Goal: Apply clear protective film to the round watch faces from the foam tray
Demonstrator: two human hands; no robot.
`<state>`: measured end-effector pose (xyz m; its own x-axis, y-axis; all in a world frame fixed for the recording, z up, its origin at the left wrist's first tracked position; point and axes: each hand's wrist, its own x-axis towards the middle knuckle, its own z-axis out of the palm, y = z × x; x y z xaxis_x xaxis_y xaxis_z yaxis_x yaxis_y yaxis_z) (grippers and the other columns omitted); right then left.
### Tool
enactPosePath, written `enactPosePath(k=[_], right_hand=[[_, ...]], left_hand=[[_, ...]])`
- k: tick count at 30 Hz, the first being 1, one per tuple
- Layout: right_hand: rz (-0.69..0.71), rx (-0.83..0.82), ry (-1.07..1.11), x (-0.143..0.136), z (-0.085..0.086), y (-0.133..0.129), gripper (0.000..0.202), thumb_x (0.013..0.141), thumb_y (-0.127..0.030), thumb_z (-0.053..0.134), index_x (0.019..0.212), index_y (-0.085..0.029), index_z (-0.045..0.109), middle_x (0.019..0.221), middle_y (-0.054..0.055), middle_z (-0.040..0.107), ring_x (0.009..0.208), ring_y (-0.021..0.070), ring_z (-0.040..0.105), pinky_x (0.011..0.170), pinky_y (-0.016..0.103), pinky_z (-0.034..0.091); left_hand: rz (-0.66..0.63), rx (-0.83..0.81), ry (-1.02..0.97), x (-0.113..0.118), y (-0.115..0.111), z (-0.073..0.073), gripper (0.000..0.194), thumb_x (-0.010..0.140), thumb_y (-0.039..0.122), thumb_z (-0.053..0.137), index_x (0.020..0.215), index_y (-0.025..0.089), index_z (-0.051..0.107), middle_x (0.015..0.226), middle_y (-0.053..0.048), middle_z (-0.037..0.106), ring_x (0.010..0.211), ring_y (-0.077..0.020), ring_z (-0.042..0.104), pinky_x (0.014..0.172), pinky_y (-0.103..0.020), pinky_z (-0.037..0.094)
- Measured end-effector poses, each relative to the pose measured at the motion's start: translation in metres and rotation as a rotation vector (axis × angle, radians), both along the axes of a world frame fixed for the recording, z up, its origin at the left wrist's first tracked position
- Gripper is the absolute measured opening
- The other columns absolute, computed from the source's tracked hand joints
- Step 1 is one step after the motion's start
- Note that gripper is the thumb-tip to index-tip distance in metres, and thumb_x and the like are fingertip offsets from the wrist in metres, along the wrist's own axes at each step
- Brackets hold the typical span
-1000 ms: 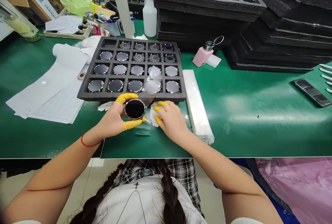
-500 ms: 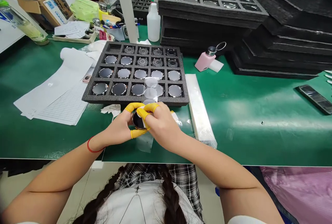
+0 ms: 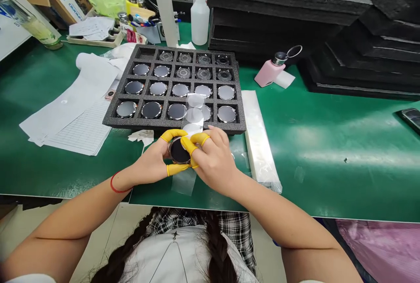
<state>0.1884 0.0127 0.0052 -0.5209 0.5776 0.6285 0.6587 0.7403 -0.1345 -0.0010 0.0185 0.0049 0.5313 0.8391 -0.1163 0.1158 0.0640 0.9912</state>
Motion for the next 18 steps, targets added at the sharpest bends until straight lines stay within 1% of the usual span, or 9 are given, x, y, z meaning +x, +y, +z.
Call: enactPosePath(k=[2,5,8,12,15,18], right_hand=[[0.064,-0.028,-0.009,-0.003,0.000,0.000,0.018,0.085,-0.012,0.050,0.090,-0.019,0.066,0.095,0.009,0.059,0.096,0.0230,0.047,0.096,0.048,0.040],[0.158,-0.055,-0.029,-0.006,0.002,-0.003,0.021,0.086,-0.013,0.050,0.099,-0.018,0.065,0.095,0.008,0.060,0.098,0.0225,0.048,0.098,0.047,0.038],[0.232,-0.053,-0.042,-0.004,0.005,-0.005,0.021,0.085,-0.012,0.050,0.098,-0.018,0.065,0.093,0.006,0.062,0.097,0.0216,0.049,0.101,0.048,0.034],[0.303,-0.074,-0.030,0.004,0.009,-0.001,0.022,0.084,-0.010,0.050,0.095,-0.021,0.065,0.092,0.003,0.063,0.094,0.0199,0.049,0.104,0.049,0.029],[0.319,-0.108,-0.010,0.010,0.012,0.003,0.024,0.083,-0.009,0.049,0.091,-0.024,0.065,0.092,0.001,0.063,0.095,0.0187,0.049,0.104,0.049,0.027],[0.300,-0.140,0.003,0.015,0.016,0.007,0.026,0.082,-0.009,0.048,0.085,-0.027,0.067,0.089,0.000,0.062,0.092,0.0177,0.049,0.104,0.049,0.028]], left_hand=[[-0.033,0.016,-0.003,0.001,0.000,-0.003,0.056,0.076,0.026,0.071,0.122,0.025,0.040,0.095,-0.001,0.060,0.082,-0.0154,0.063,0.071,-0.028,0.055],[-0.053,0.070,0.051,0.000,0.001,-0.005,0.055,0.074,0.020,0.070,0.121,0.024,0.040,0.093,-0.001,0.059,0.078,-0.0149,0.062,0.065,-0.025,0.053],[-0.037,0.101,0.087,-0.002,0.002,-0.005,0.056,0.074,0.019,0.069,0.122,0.023,0.040,0.092,-0.001,0.060,0.075,-0.0134,0.059,0.062,-0.023,0.050],[-0.002,0.082,-0.007,-0.003,0.002,-0.002,0.058,0.073,0.022,0.073,0.121,0.024,0.041,0.096,-0.001,0.059,0.079,-0.0134,0.061,0.065,-0.023,0.052],[0.016,0.065,-0.021,-0.004,0.002,0.002,0.058,0.072,0.022,0.074,0.120,0.024,0.042,0.096,-0.001,0.059,0.077,-0.0129,0.061,0.065,-0.023,0.054],[0.056,0.076,0.012,-0.006,0.002,0.006,0.058,0.071,0.022,0.075,0.120,0.025,0.044,0.101,-0.002,0.059,0.080,-0.0137,0.062,0.070,-0.026,0.056]])
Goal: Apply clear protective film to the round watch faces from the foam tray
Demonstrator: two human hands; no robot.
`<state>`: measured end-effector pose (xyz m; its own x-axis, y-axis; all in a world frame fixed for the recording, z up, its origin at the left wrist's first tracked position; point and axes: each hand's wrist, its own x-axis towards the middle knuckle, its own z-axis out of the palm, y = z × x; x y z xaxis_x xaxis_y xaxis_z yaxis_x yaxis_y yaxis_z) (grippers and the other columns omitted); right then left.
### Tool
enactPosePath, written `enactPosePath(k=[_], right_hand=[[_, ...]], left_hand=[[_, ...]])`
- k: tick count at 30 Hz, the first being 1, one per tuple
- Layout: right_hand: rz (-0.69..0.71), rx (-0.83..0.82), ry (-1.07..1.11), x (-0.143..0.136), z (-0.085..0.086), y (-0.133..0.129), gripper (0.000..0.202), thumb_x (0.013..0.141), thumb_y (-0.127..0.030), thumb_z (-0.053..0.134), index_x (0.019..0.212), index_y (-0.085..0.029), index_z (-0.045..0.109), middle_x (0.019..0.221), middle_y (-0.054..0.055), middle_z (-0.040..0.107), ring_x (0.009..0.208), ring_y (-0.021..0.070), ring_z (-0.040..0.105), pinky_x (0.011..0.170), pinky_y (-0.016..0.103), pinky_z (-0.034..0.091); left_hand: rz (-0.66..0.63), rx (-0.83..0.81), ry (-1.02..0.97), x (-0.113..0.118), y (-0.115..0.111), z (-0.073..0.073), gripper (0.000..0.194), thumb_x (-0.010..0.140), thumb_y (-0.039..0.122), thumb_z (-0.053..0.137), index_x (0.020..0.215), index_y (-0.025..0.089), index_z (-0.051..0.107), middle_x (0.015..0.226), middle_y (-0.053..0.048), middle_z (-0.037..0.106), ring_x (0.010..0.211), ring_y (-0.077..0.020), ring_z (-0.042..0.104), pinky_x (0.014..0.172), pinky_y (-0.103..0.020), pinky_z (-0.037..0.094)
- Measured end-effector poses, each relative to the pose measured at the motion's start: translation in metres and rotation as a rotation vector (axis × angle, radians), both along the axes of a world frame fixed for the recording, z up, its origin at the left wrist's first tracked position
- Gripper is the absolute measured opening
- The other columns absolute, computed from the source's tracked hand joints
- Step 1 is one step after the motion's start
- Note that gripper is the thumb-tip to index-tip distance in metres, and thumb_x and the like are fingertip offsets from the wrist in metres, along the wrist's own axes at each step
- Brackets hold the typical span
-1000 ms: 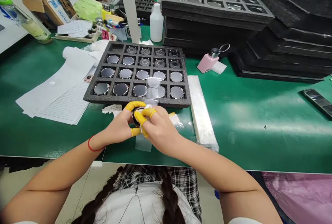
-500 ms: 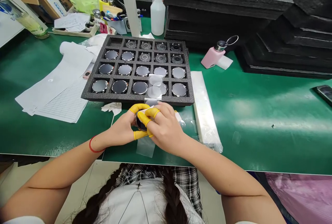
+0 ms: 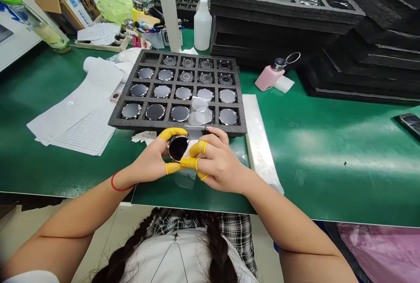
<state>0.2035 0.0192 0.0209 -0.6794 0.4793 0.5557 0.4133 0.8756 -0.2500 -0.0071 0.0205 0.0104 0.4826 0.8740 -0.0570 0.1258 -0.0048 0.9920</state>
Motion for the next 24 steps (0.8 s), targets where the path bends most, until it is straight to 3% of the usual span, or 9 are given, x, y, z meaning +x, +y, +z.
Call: enactPosePath(k=[6,13,16,24], right_hand=[[-0.060,0.001,0.007,0.011,0.001,0.009,0.026,0.081,-0.009,0.048,0.076,-0.027,0.066,0.087,0.000,0.060,0.088,0.0175,0.050,0.103,0.051,0.030],[-0.288,0.029,0.117,0.010,-0.004,0.009,0.029,0.083,-0.009,0.050,0.093,-0.031,0.066,0.090,0.002,0.057,0.085,0.0169,0.052,0.101,0.050,0.036],[-0.284,0.043,0.137,0.004,-0.006,0.004,0.031,0.083,-0.006,0.049,0.100,-0.029,0.063,0.090,0.002,0.056,0.085,0.0159,0.052,0.101,0.049,0.037],[-0.287,0.107,-0.055,-0.003,-0.008,-0.001,0.024,0.080,-0.005,0.048,0.078,-0.023,0.063,0.090,0.004,0.058,0.084,0.0175,0.050,0.100,0.049,0.035]], left_hand=[[0.022,-0.012,0.006,-0.001,0.000,0.004,0.056,0.072,0.026,0.075,0.120,0.025,0.045,0.106,-0.003,0.061,0.087,-0.0161,0.065,0.078,-0.029,0.057],[0.020,0.016,0.028,0.001,-0.002,0.004,0.056,0.072,0.027,0.075,0.120,0.025,0.046,0.109,-0.004,0.060,0.089,-0.0177,0.065,0.077,-0.030,0.058],[-0.004,0.021,0.036,0.001,-0.002,0.004,0.056,0.073,0.028,0.075,0.121,0.026,0.045,0.111,-0.004,0.060,0.089,-0.0170,0.065,0.077,-0.029,0.057],[0.035,0.041,0.072,0.002,-0.002,-0.002,0.056,0.074,0.028,0.073,0.123,0.025,0.045,0.108,-0.004,0.061,0.086,-0.0168,0.065,0.077,-0.030,0.057]])
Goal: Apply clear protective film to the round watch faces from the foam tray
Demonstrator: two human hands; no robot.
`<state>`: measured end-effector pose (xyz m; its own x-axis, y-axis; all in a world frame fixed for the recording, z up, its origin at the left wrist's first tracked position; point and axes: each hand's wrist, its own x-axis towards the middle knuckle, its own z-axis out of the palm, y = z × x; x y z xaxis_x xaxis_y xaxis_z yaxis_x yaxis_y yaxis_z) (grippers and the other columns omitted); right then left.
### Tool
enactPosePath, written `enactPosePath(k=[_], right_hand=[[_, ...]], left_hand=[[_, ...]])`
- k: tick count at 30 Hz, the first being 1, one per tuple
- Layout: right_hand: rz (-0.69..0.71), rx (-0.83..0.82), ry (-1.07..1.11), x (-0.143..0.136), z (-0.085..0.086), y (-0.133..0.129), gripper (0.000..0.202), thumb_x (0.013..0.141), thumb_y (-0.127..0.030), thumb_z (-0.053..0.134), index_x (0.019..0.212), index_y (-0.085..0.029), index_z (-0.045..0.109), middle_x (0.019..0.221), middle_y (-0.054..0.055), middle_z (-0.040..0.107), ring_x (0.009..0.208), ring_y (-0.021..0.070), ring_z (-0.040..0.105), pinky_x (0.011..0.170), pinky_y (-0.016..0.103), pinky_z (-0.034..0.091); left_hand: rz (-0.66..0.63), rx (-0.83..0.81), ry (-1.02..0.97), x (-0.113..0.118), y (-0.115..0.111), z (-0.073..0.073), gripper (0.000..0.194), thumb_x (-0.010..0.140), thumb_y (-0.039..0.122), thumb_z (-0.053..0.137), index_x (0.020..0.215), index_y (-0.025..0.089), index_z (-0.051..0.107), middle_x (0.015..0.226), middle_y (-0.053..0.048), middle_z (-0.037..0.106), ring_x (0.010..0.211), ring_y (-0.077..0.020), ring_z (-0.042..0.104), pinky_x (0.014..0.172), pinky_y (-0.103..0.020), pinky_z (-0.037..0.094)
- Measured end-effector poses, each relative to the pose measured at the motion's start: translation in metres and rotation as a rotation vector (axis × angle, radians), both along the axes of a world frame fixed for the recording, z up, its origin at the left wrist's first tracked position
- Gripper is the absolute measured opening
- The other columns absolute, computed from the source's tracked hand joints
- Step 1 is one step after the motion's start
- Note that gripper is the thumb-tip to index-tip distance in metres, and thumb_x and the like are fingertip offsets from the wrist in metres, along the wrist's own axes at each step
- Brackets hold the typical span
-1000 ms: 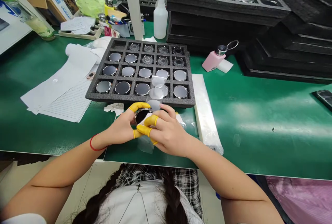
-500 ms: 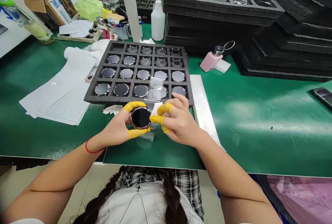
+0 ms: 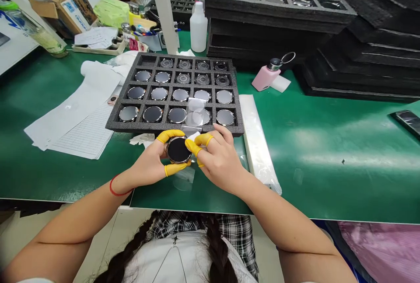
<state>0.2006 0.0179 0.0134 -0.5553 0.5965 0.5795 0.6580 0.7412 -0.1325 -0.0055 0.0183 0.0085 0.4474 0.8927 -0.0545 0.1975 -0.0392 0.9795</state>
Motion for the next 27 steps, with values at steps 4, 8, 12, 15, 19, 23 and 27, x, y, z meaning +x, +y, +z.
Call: enactPosePath(k=[4,8,12,15,19,23,27], right_hand=[[0.004,0.057,-0.008,-0.001,0.001,-0.002,0.021,0.079,-0.004,0.049,0.074,-0.021,0.060,0.087,0.005,0.058,0.082,0.0176,0.050,0.099,0.049,0.037],[0.018,0.061,0.004,-0.003,0.002,-0.005,0.019,0.078,-0.003,0.049,0.079,-0.020,0.059,0.085,0.005,0.059,0.079,0.0175,0.049,0.098,0.049,0.039],[0.054,-0.027,0.061,-0.005,0.004,-0.011,0.019,0.077,-0.003,0.048,0.080,-0.019,0.058,0.085,0.005,0.058,0.076,0.0167,0.047,0.099,0.050,0.038],[0.096,-0.122,0.147,-0.003,0.010,-0.015,0.022,0.076,-0.003,0.046,0.080,-0.020,0.058,0.084,0.004,0.056,0.075,0.0160,0.048,0.099,0.052,0.037],[0.018,-0.245,0.197,0.007,0.017,-0.014,0.023,0.079,-0.004,0.045,0.083,-0.020,0.062,0.083,0.004,0.055,0.078,0.0174,0.050,0.093,0.049,0.040],[-0.174,-0.424,0.058,0.014,0.015,-0.008,0.022,0.084,-0.014,0.051,0.102,-0.019,0.063,0.100,0.010,0.056,0.096,0.0257,0.050,0.085,0.048,0.043],[-0.036,-0.715,0.131,0.006,0.007,-0.007,0.043,0.086,-0.030,0.059,0.127,-0.020,0.049,0.120,0.012,0.052,0.114,0.0269,0.045,0.095,0.046,0.041]], left_hand=[[0.047,0.029,-0.005,-0.002,0.002,0.000,0.057,0.075,0.025,0.072,0.123,0.025,0.043,0.107,-0.003,0.061,0.087,-0.0164,0.065,0.080,-0.031,0.057],[0.104,0.051,0.024,-0.004,0.003,0.000,0.059,0.073,0.027,0.074,0.123,0.024,0.042,0.108,-0.004,0.061,0.090,-0.0175,0.064,0.078,-0.030,0.056],[0.119,0.072,0.030,-0.004,0.004,0.001,0.059,0.073,0.028,0.075,0.122,0.024,0.042,0.112,-0.004,0.060,0.092,-0.0173,0.064,0.079,-0.028,0.056],[0.111,0.067,0.000,-0.003,0.004,0.004,0.060,0.073,0.025,0.075,0.122,0.024,0.041,0.109,-0.004,0.061,0.090,-0.0166,0.065,0.080,-0.029,0.057],[0.148,0.011,-0.124,-0.001,0.004,0.008,0.060,0.072,0.020,0.075,0.120,0.024,0.040,0.104,-0.002,0.062,0.088,-0.0163,0.067,0.083,-0.031,0.058],[0.197,-0.006,-0.284,-0.001,0.006,0.008,0.060,0.072,0.016,0.074,0.119,0.025,0.038,0.106,-0.002,0.060,0.093,-0.0180,0.068,0.088,-0.034,0.057],[0.217,0.084,-0.397,-0.004,0.008,0.003,0.060,0.071,0.015,0.075,0.117,0.026,0.039,0.106,-0.002,0.060,0.090,-0.0182,0.070,0.086,-0.034,0.058]])
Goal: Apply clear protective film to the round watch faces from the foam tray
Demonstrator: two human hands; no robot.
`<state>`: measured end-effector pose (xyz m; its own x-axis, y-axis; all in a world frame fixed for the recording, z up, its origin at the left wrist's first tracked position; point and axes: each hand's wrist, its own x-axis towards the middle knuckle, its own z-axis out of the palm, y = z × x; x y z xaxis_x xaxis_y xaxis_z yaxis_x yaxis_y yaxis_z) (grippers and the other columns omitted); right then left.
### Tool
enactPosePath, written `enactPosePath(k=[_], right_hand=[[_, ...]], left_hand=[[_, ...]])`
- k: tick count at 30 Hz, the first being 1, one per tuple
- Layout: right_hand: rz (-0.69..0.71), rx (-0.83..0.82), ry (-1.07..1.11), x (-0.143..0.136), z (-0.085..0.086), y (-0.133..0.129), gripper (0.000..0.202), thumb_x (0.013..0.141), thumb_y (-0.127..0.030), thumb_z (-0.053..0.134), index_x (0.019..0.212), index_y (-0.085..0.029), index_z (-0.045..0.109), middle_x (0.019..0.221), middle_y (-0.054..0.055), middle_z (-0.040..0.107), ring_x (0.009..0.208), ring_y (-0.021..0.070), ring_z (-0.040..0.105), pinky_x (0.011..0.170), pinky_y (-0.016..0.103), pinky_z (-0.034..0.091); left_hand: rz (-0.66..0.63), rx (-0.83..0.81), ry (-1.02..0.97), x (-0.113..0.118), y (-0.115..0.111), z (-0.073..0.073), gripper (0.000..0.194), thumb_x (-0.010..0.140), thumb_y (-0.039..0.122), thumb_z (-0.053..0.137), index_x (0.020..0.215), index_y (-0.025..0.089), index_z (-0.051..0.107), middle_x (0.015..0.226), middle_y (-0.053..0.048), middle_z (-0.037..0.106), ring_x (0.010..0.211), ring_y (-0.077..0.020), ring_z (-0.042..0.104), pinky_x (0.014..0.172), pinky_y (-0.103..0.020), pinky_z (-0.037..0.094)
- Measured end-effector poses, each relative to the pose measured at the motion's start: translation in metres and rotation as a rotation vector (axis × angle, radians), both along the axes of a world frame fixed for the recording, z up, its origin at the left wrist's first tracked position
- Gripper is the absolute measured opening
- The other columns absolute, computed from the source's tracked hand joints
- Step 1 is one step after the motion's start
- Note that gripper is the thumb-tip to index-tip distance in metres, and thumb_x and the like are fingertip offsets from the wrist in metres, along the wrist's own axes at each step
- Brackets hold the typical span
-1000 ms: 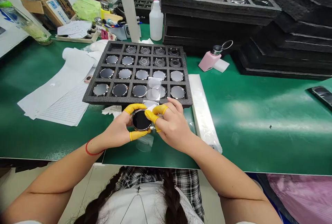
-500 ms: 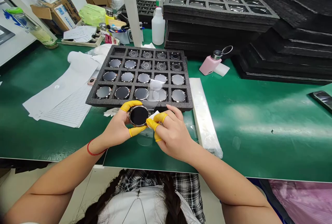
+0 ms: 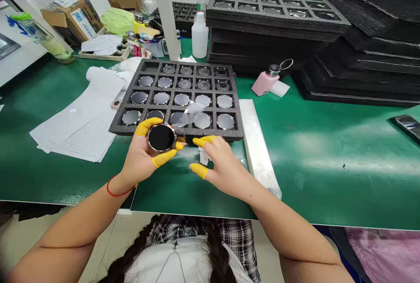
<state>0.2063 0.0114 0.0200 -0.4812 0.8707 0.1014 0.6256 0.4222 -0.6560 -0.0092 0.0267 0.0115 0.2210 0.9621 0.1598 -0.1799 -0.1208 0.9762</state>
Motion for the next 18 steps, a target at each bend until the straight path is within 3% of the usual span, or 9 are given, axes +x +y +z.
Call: enactPosePath(k=[2,5,8,12,14,18], right_hand=[[0.038,-0.159,0.088,-0.009,-0.006,-0.001,0.041,0.086,-0.031,0.060,0.124,-0.022,0.051,0.117,0.009,0.055,0.111,0.0248,0.047,0.095,0.044,0.042],[-0.031,-0.342,0.244,-0.018,-0.014,-0.001,0.028,0.085,-0.023,0.055,0.113,-0.022,0.056,0.103,0.005,0.061,0.101,0.0215,0.053,0.090,0.041,0.044],[-0.113,-0.495,0.441,-0.019,-0.016,0.000,0.038,0.083,-0.021,0.055,0.121,-0.022,0.051,0.092,0.003,0.061,0.090,0.0185,0.056,0.083,0.037,0.046],[-0.104,-0.617,0.623,-0.016,-0.015,0.003,0.048,0.080,-0.022,0.060,0.126,-0.020,0.045,0.081,0.000,0.058,0.082,0.0163,0.055,0.076,0.033,0.045],[-0.091,-0.647,0.671,-0.016,-0.014,0.004,0.049,0.080,-0.021,0.061,0.125,-0.019,0.045,0.079,-0.001,0.056,0.081,0.0154,0.055,0.074,0.031,0.044],[-0.092,-0.617,0.642,-0.016,-0.014,0.001,0.052,0.080,-0.021,0.061,0.128,-0.020,0.042,0.081,-0.001,0.058,0.080,0.0154,0.055,0.075,0.032,0.046]], left_hand=[[0.015,0.072,-0.022,-0.001,0.001,-0.002,0.061,0.070,0.013,0.076,0.117,0.026,0.040,0.107,-0.002,0.060,0.090,-0.0183,0.071,0.085,-0.033,0.059],[0.017,0.163,-0.036,-0.003,0.003,-0.004,0.060,0.072,0.010,0.074,0.119,0.027,0.040,0.108,-0.002,0.060,0.089,-0.0182,0.071,0.085,-0.033,0.059],[0.108,0.303,-0.027,-0.003,0.003,-0.004,0.061,0.071,0.009,0.073,0.120,0.027,0.041,0.108,-0.002,0.059,0.088,-0.0175,0.071,0.086,-0.035,0.058],[0.191,0.499,0.136,-0.001,-0.001,-0.011,0.068,0.064,0.007,0.078,0.120,0.027,0.045,0.108,-0.003,0.057,0.094,-0.0194,0.068,0.089,-0.037,0.056],[0.145,0.483,0.221,0.000,-0.005,-0.016,0.068,0.064,0.008,0.078,0.121,0.027,0.045,0.110,-0.004,0.057,0.096,-0.0200,0.067,0.090,-0.037,0.055],[-0.002,0.264,0.206,0.004,-0.011,-0.018,0.061,0.072,0.014,0.074,0.121,0.027,0.041,0.112,-0.006,0.057,0.097,-0.0209,0.067,0.087,-0.037,0.056]])
